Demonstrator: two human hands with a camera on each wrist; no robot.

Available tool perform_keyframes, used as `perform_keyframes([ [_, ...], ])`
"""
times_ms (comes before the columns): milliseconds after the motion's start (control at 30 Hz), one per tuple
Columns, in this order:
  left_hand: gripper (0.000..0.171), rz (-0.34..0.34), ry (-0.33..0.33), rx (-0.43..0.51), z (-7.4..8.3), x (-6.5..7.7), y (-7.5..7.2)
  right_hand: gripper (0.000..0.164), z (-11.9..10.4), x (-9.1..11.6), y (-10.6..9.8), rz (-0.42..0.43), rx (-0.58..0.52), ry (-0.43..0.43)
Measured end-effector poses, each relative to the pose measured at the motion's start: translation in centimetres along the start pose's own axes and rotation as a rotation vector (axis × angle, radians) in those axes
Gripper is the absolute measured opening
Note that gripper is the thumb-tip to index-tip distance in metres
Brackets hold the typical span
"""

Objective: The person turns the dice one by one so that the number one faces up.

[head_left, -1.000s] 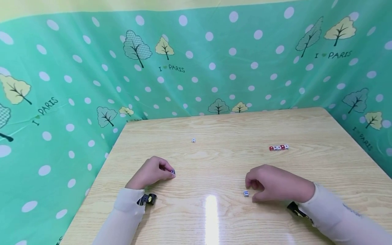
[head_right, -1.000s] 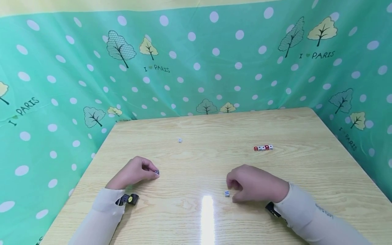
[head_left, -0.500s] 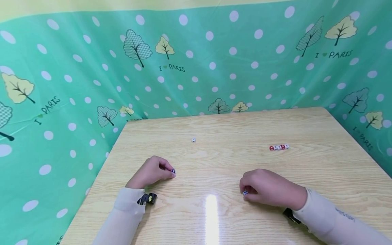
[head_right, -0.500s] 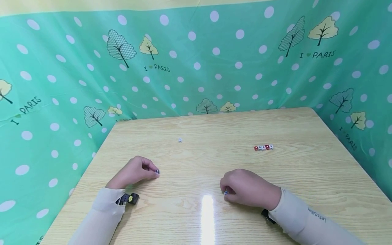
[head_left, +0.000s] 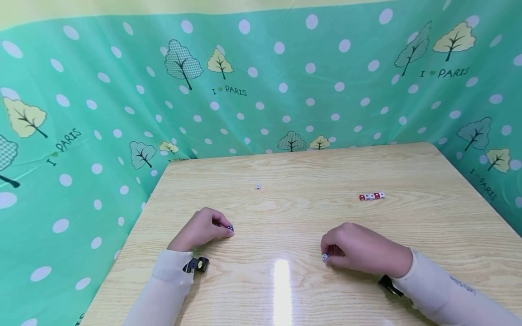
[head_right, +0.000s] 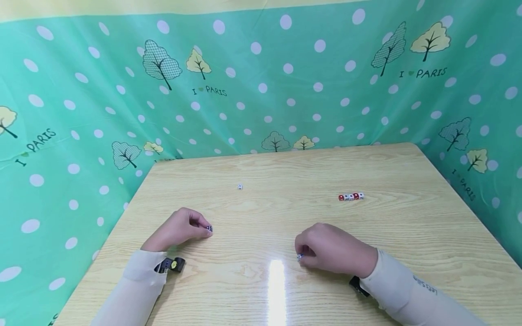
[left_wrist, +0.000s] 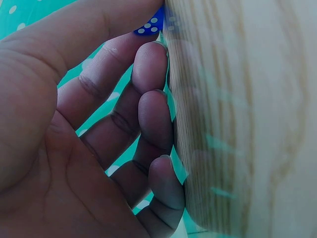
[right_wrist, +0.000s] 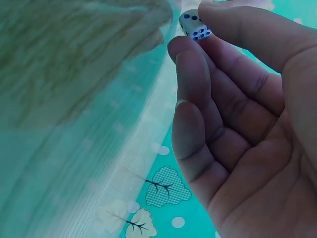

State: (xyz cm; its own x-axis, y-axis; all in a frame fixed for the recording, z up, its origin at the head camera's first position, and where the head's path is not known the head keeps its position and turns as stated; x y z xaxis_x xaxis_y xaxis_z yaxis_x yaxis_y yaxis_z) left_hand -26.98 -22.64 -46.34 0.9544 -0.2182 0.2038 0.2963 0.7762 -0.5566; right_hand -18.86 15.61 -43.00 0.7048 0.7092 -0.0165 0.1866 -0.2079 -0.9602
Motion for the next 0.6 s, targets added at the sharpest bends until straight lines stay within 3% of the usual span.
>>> perform_keyframes([
  [600, 0.013, 0.0, 0.006, 0.018, 0.1, 0.2, -0.1, 0.008, 1.9, -0.1, 0.4, -0.02, -0.141, -0.034],
])
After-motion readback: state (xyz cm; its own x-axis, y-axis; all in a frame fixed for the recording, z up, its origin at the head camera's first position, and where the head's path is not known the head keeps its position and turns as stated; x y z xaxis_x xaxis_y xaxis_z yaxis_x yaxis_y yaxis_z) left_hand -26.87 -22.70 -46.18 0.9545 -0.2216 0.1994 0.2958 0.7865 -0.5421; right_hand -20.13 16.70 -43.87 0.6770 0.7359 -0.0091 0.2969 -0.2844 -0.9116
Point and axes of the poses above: each hand's wrist, its own x-axis away from the middle knuckle, its own y-axis out of the palm, z = x × y, the point moved 4 cm from there along -x, towards the middle knuckle, and after that the axes turned 13 degrees about x, right-handed, at the moved point
